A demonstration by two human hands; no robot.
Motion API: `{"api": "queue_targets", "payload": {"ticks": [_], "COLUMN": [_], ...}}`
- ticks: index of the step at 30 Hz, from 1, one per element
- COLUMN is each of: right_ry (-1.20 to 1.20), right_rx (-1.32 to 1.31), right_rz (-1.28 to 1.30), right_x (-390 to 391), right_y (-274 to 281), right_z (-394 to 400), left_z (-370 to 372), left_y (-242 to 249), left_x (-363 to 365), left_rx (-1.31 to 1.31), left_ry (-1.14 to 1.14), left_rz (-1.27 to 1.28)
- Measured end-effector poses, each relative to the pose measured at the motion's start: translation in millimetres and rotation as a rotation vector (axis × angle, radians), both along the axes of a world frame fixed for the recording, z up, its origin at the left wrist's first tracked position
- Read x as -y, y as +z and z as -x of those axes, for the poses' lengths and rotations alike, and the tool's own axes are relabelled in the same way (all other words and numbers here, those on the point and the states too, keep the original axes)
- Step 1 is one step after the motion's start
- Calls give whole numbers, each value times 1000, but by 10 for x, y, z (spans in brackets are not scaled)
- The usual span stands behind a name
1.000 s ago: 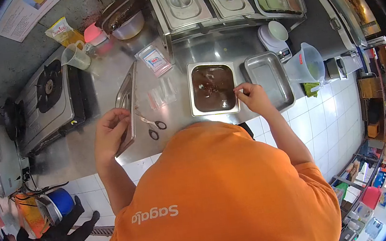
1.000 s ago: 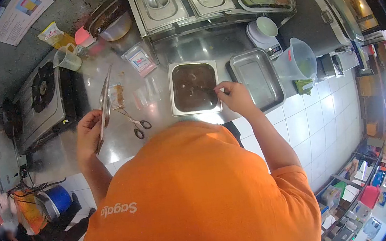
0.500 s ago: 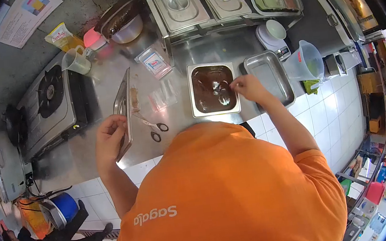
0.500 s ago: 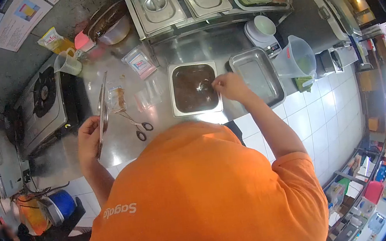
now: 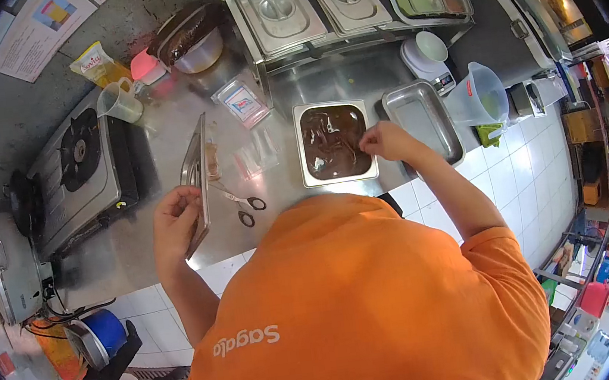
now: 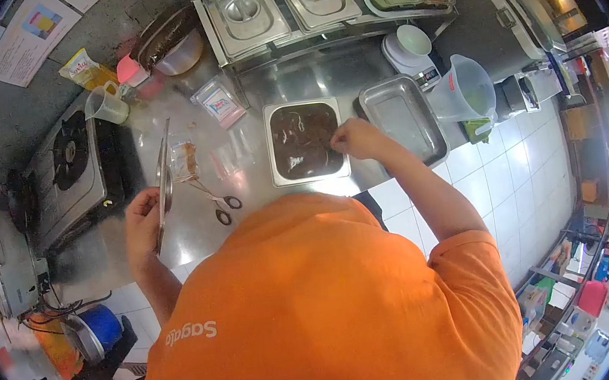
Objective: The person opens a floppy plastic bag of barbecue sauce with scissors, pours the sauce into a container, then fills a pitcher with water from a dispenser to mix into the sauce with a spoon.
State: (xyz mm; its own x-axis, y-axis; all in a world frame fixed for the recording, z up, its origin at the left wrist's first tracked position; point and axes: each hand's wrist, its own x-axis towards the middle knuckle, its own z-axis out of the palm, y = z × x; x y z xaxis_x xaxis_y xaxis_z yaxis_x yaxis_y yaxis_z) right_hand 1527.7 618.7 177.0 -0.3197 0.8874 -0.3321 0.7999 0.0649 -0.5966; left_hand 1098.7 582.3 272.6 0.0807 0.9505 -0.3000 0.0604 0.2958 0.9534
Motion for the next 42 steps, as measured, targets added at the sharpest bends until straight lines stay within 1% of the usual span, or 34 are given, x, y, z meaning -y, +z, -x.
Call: {"api": "queue_targets", "payload": {"ticks": [1,3,4,6,7,9,10,11,13,14,15,17,18,20,21,23,24,25,27,28,29,31,32,33,34,35,36,37,39,40,41,42], "right_ry": [-1,-155,-154,-90,-90,-22,-91,-93,-174,-60,-56,-100,-100,-126,-128,4,-99,-101,-146,-94,-92,-60,-188,-194,-133,-69,-72,-72,-143,-187,-204,-140], "right_rx": [-1,152,155,-59,-60,141,157,160,-75,-25,-26,176,178,-37,-39,70,173,174,-7,-83,-85,206,221,222,129,35,105,101,255,175,165,116], "right_rz": [-6,-33,-26,-76,-82,-65,-94,-89,-3,34,29,-22,-21,-59,-65,-5,-17,-17,-106,16,12,-60,-115,-112,-89,-71,44,44,-74,-187,-184,-86], "right_x": [-30,-78,-47,4,-22,-89,-146,-106,-41,-28,-75,-137,-127,-79,-98,-145,-173,-165,-106,-69,-107,-168,-178,-150,-127,-127,-104,-124,-190,-216,-147,-74], "right_y": [-3,130,67,-58,-54,110,145,78,-93,2,102,229,172,15,22,106,266,207,-43,-133,-35,217,192,102,-34,-3,95,180,250,101,56,27], "right_z": [-31,-26,-14,49,19,-32,-65,-41,48,58,45,0,21,93,67,12,40,67,97,69,51,27,57,64,67,136,121,116,61,58,102,158], "left_z": [-35,-45,-32,-31,-39,-36,-28,-31,-49,-51,-40,-11,-24,-63,-74,-80,-68,-56,-43,-32,-19,-25,-35,-48,-59,-65,-66,-59,-53,-49,-37,-33], "left_y": [41,54,39,28,37,30,2,-20,19,42,38,10,20,60,67,73,67,53,12,-6,-7,24,39,45,55,65,61,44,15,10,21,7], "left_x": [3,1,8,33,39,27,30,43,46,38,35,52,54,54,47,58,66,72,83,84,81,90,91,88,77,60,47,47,55,60,48,37], "left_rx": [-30,-57,-39,-22,-37,-51,-46,-40,-37,-38,-39,-46,-43,50,48,-61,-62,-44,-24,-32,-40,-49,-54,-54,-62,-71,-73,-63,-55,-43,-38,-52], "left_ry": [12,29,22,11,8,7,-3,-16,-16,-11,-7,-10,-9,-36,-38,-18,-20,-23,-30,-16,-1,-9,-22,-29,-40,-48,-48,-45,-44,-42,-48,-69], "left_rz": [3,10,10,10,24,36,-9,-53,-22,7,2,7,8,-22,-27,-9,-9,-7,-7,16,39,28,15,18,21,19,15,1,-10,10,27,19]}}
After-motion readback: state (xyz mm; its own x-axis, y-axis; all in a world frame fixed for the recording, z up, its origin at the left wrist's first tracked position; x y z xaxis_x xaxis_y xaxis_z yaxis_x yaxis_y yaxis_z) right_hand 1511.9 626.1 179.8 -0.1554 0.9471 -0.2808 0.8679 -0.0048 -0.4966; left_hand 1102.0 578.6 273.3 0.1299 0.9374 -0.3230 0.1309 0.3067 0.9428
